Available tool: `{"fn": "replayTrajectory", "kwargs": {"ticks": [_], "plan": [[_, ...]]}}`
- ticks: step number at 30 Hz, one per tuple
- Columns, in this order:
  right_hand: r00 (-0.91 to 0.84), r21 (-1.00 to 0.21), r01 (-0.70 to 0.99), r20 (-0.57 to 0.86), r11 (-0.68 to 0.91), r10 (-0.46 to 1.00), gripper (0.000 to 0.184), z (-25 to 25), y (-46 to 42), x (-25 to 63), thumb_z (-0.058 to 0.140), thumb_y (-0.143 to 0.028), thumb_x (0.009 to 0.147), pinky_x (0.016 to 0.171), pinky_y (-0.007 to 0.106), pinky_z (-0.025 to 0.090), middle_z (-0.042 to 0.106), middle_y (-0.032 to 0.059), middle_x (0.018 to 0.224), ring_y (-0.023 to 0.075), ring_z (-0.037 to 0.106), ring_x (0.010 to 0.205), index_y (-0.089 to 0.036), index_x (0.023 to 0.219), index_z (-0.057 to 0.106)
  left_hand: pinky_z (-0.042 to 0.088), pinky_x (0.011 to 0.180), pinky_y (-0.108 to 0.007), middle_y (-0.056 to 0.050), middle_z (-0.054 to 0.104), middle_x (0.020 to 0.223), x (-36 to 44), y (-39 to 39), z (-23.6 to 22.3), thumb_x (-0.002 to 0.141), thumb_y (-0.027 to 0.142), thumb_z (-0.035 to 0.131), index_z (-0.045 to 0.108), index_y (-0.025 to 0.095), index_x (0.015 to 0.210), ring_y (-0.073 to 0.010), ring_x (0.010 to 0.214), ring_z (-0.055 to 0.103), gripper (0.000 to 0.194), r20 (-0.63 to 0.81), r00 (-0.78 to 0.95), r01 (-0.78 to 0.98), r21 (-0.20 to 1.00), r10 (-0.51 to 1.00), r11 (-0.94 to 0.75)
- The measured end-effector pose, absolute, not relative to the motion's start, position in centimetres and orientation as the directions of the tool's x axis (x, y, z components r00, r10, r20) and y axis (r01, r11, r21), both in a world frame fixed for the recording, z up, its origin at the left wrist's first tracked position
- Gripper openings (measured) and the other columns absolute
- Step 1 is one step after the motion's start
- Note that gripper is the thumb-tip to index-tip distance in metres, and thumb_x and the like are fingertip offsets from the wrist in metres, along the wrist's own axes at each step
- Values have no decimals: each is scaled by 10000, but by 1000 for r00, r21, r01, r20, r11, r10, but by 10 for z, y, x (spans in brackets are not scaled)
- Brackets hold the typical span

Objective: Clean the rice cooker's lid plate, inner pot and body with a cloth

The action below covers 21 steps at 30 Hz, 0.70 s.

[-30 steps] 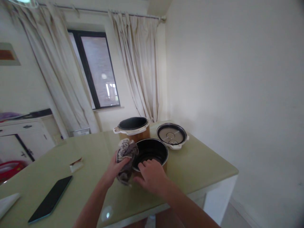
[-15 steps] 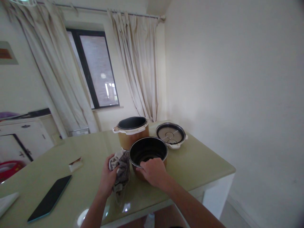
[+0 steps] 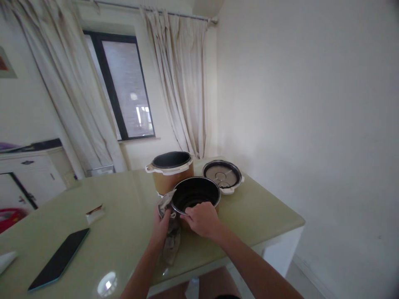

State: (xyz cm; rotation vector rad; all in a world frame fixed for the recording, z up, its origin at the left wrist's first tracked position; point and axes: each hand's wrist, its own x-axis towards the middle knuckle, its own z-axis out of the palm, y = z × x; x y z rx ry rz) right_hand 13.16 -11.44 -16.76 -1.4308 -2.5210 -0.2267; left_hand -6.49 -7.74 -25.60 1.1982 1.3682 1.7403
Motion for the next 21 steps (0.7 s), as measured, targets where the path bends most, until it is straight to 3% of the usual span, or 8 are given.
{"fn": "replayTrajectory", "kwargs": {"ticks": [5, 9, 12, 16, 21], "plan": [[-573, 29, 807, 275, 590, 772, 487, -169, -116, 142, 450, -575, 1046, 685, 297, 457, 812, 89, 892, 240, 766, 813, -245, 973, 801, 553, 999, -483, -140, 767, 1118, -78, -39, -247, 791, 446, 710, 704, 131, 1144, -345, 1125, 697, 474, 197, -452, 48, 979, 870, -197], [-608, 23, 778, 281, 628, 743, 502, -168, -119, 148, 447, -607, 1039, 667, 298, 435, 812, 78, 875, 231, 762, 798, -261, 979, 804, 584, 901, -453, -107, 778, 993, -82, -32, -242, 759, 475, 719, 729, 129, 1075, -320, 1028, 724, 469, 173, -413, 55, 985, 894, -165], [-592, 13, 789, 288, 614, 753, 489, -167, -121, 146, 447, -585, 1042, 668, 301, 437, 811, 84, 872, 234, 760, 793, -258, 979, 805, 583, 858, -419, -105, 776, 988, -84, -46, -248, 772, 492, 678, 729, 146, 1054, -304, 1005, 730, 449, 210, -393, 138, 976, 895, -168], [-536, -2, 827, 297, 562, 790, 490, -165, -125, 132, 441, -548, 1041, 685, 312, 456, 807, 114, 880, 245, 758, 786, -226, 949, 798, 574, 820, -443, -100, 754, 935, -82, -79, -262, 730, 492, 651, 697, 181, 984, -316, 939, 724, 404, 286, -522, 333, 936, 804, -116], [-429, -83, 877, 311, 474, 848, 315, -166, -129, 102, 563, -436, 929, 678, 338, 478, 795, 124, 864, 273, 750, 760, -195, 898, 763, 559, 836, -453, -80, 692, 920, -60, -124, -268, 750, 472, 627, 653, 214, 920, -286, 879, 676, 310, 399, -514, 466, 873, 759, -144]]}}
